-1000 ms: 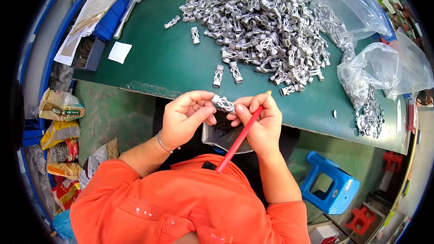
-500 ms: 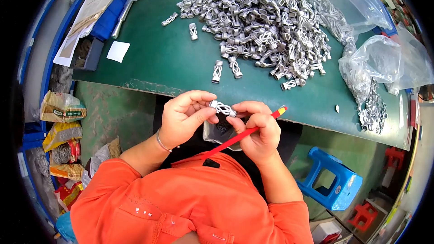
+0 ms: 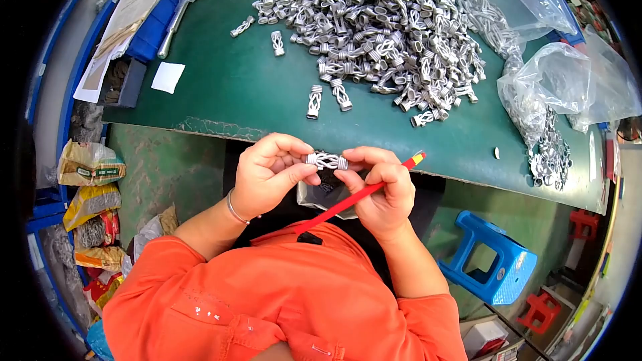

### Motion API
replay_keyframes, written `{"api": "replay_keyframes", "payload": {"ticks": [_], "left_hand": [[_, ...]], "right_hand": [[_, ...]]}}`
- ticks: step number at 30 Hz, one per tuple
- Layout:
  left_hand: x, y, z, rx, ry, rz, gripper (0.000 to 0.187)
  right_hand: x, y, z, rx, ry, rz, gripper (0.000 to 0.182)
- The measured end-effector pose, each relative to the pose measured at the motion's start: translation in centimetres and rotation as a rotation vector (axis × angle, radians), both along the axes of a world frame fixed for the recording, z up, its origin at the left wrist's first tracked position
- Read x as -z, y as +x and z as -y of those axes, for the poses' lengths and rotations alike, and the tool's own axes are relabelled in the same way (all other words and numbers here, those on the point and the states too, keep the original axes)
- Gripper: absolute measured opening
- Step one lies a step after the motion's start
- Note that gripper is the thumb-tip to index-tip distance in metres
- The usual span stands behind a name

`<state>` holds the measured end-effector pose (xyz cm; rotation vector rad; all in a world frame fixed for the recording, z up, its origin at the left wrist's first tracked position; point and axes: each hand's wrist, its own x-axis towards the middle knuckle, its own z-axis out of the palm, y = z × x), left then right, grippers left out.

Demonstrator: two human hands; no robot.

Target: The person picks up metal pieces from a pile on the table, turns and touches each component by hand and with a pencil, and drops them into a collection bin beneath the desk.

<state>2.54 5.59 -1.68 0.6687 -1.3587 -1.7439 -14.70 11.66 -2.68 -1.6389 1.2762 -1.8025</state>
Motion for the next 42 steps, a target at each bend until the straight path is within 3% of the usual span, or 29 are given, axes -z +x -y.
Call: {"api": "replay_keyframes", "payload": {"ticks": [24,29,30,31,33,35,37,42], "left_hand": [[0.9,0.2,0.3,0.224,0.294,-0.070,0.014],[1.5,0.1,-0.1,0.252,0.302,-0.081,0.016],[1.6,0.0,-0.2,0.240,0.276,-0.043,0.018],[1.2,0.1,-0.3,0.199,0.082,0.201,0.017],[0.2,0.5,-0.1,0.102,-0.342,0.440,0.013],[0.8,0.6,-0.2,-0.007,-0.441,0.397,0.010],[1.0,1.0,-0.3,-0.035,-0.375,0.411,0.009],[0.4,1.1,-0.3,-0.179,-0.378,0.393,0.006]], "right_hand": [[-0.8,0.4,-0.6,-0.034,-0.012,-0.041,0.042],[-1.5,0.4,-0.7,-0.077,-0.046,-0.161,0.041],[-1.4,0.3,-0.5,-0.085,-0.045,-0.150,0.040],[-1.4,0.0,-0.5,-0.095,-0.012,-0.172,0.037],[-2.3,-0.6,0.1,-0.098,0.028,-0.279,0.034],[-2.7,-0.7,1.2,-0.059,-0.007,-0.353,0.032],[-2.8,-0.5,2.5,0.021,0.001,-0.510,0.029],[-1.6,1.3,6.7,0.034,0.007,-0.557,0.029]]}}
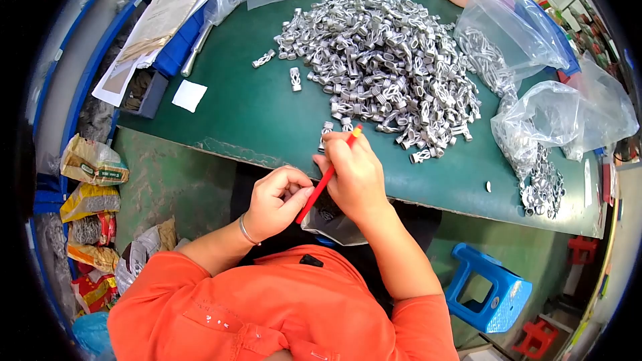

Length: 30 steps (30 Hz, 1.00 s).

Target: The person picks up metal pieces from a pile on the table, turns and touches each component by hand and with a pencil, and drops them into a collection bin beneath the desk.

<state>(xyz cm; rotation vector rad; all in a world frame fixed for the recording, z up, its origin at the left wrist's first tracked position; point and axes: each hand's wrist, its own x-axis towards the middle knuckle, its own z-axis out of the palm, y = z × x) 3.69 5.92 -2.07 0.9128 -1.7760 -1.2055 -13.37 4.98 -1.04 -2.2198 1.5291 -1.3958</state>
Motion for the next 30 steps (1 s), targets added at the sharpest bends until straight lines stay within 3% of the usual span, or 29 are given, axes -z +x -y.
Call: {"api": "replay_keyframes", "payload": {"ticks": [5,6,9,12,17,20,22,30], "left_hand": [[1.1,0.5,0.5,-0.038,0.069,-0.126,0.014],[0.9,0.5,0.5,-0.019,0.185,-0.195,0.024],[-0.5,-0.8,0.6,-0.035,0.347,-0.388,0.030],[-0.5,-0.8,0.9,0.119,0.396,-0.335,0.028],[-0.8,-0.8,0.5,0.129,0.346,-0.335,0.023],[-0.6,-0.7,0.5,0.155,0.310,-0.357,0.024],[-0.5,-0.6,0.7,0.223,0.121,-0.324,0.025],[0.1,-1.1,0.4,0.236,0.212,-0.366,0.020]], "right_hand": [[0.1,0.0,-0.6,0.110,-0.042,0.050,0.022],[0.2,0.0,-1.1,0.101,0.039,0.248,0.022],[-0.7,-0.1,-2.9,-0.049,0.398,0.967,0.025],[-0.9,-0.7,-4.4,-0.141,0.529,1.220,0.023],[-0.2,-1.6,-5.3,-0.200,0.591,1.285,0.023],[0.9,-1.8,-5.9,-0.316,0.487,1.226,0.028],[1.1,-1.8,-6.3,-0.297,0.420,1.163,0.029],[0.8,-2.1,-7.3,-0.257,0.188,0.909,0.035]]}}
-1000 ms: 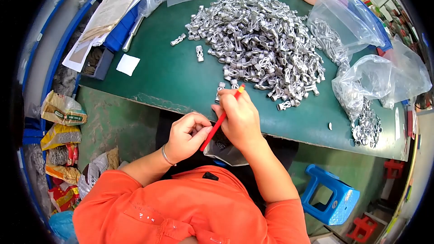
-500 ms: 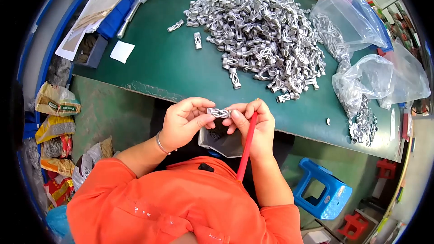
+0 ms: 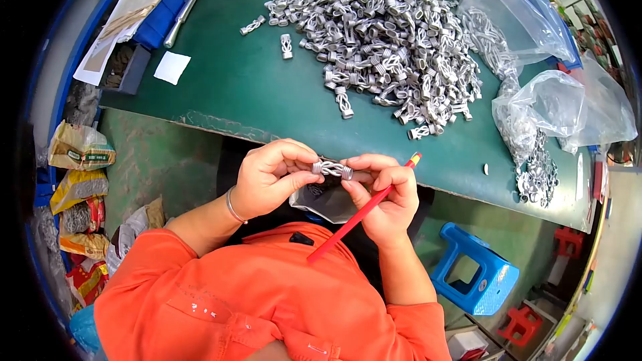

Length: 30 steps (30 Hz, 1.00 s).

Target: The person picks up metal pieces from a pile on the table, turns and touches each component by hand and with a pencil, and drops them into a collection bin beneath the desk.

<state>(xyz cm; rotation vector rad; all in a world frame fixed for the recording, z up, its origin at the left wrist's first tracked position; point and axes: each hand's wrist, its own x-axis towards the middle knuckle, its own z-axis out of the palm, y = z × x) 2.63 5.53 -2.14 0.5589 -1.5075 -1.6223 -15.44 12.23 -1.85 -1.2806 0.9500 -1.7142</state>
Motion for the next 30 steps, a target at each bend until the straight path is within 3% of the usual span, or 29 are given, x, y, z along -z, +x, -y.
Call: {"api": "replay_keyframes", "payload": {"ticks": [2,5,7,9,13,15,19,23,25,27,29,30], "left_hand": [[-0.1,0.1,0.1,-0.001,0.017,-0.002,0.021],[-1.5,0.2,0.7,-0.045,-0.410,0.256,0.026],[-1.3,0.0,0.6,-0.103,-0.414,0.245,0.022],[-1.3,0.1,0.5,-0.117,-0.353,0.258,0.021],[-1.0,0.2,0.7,-0.159,-0.309,0.276,0.018],[-1.1,0.3,0.7,-0.160,-0.304,0.280,0.016],[-0.5,0.3,0.7,-0.176,-0.140,0.229,0.030],[-0.2,0.0,0.8,-0.142,0.035,0.075,0.048],[-0.7,0.0,0.9,-0.155,0.063,0.078,0.042],[-1.1,0.2,1.2,-0.156,-0.132,0.294,0.030],[-1.5,-0.2,1.3,-0.227,-0.112,0.303,0.020],[-1.2,-0.3,1.7,-0.276,-0.435,0.386,0.020]], "right_hand": [[-0.3,0.0,0.0,0.014,-0.006,-0.010,0.034],[-1.3,-0.8,0.5,0.050,0.027,-0.195,0.031],[-2.1,-1.8,1.5,0.126,0.062,-0.655,0.027],[-1.9,-1.7,2.9,0.290,0.028,-0.769,0.026],[-1.5,-0.8,6.3,0.380,-0.112,-0.867,0.027],[-0.7,-0.6,7.2,0.388,-0.061,-1.023,0.027],[0.1,-0.6,6.5,0.387,0.019,-0.805,0.026],[-0.5,-0.4,4.9,0.173,0.053,-0.448,0.030],[-0.7,0.1,4.3,0.106,0.001,-0.382,0.032],[-0.5,0.3,3.8,0.068,-0.032,-0.333,0.028],[-0.2,0.0,3.7,0.078,0.005,-0.392,0.026],[-0.1,-0.2,3.6,0.086,0.040,-0.453,0.024]]}}
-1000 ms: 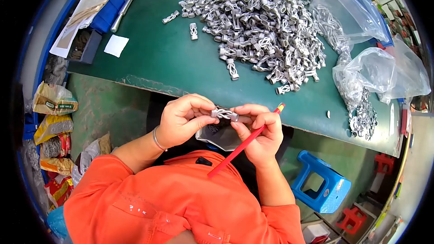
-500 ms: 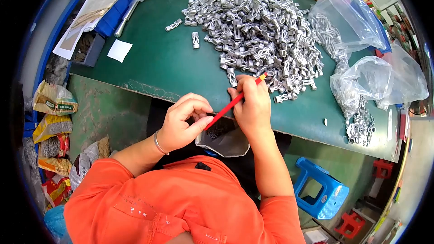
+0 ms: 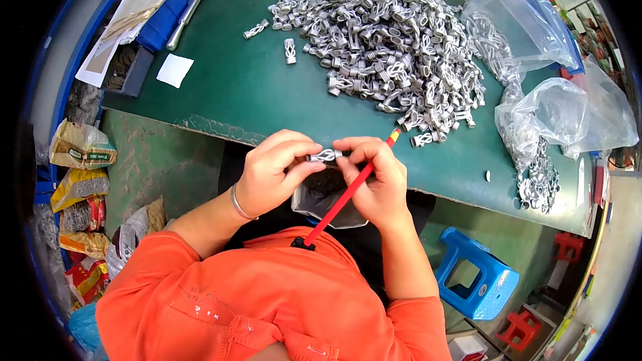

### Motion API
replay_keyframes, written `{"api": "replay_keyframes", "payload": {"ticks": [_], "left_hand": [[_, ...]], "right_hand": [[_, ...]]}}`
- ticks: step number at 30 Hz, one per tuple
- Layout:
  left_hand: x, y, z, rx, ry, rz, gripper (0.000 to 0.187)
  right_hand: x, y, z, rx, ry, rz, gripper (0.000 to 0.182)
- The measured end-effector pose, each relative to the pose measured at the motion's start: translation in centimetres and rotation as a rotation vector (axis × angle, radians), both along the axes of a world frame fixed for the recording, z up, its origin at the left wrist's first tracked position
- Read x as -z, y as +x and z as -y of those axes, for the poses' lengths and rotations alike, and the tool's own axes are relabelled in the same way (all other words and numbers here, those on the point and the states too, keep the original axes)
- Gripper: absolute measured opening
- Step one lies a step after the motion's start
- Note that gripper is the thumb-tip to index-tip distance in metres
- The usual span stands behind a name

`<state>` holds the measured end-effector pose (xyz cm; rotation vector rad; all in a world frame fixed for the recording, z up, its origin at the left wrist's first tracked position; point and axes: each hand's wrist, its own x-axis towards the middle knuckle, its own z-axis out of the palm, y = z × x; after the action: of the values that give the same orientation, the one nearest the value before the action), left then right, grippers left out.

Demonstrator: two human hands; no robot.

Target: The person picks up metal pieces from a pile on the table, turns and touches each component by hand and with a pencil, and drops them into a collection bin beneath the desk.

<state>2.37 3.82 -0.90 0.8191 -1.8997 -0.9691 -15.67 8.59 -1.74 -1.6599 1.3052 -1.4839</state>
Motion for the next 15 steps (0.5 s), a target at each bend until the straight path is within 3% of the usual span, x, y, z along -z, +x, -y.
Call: {"api": "replay_keyframes", "payload": {"ticks": [1,4,5,8,9,11,13,15], "left_hand": [[0.1,0.0,0.4,-0.009,-0.315,0.120,0.020],[0.5,-0.3,1.1,-0.022,-0.335,0.160,0.020],[0.6,-0.3,1.3,-0.012,-0.333,0.162,0.019],[0.6,-0.2,1.5,0.007,-0.304,0.154,0.019],[0.5,-0.2,1.6,0.016,-0.296,0.154,0.020],[0.5,-0.2,1.6,0.016,-0.294,0.146,0.020],[0.6,-0.3,1.6,0.022,-0.292,0.136,0.020],[0.6,-0.3,1.6,0.012,-0.279,0.142,0.020]], "right_hand": [[0.3,-0.3,0.2,0.024,0.008,-0.097,0.023],[-0.2,0.0,0.4,0.125,0.061,-0.056,0.050],[-0.8,-0.2,0.0,0.137,0.190,0.061,0.042],[-0.8,-0.9,0.7,0.173,-0.075,-0.163,0.019],[-0.4,-0.6,0.5,0.172,-0.072,-0.161,0.019],[0.7,-0.2,-0.2,0.225,0.003,0.209,0.008],[0.7,-0.1,-0.1,0.240,-0.002,0.206,0.012],[0.5,-0.2,-0.1,0.174,-0.008,0.039,0.011]]}}
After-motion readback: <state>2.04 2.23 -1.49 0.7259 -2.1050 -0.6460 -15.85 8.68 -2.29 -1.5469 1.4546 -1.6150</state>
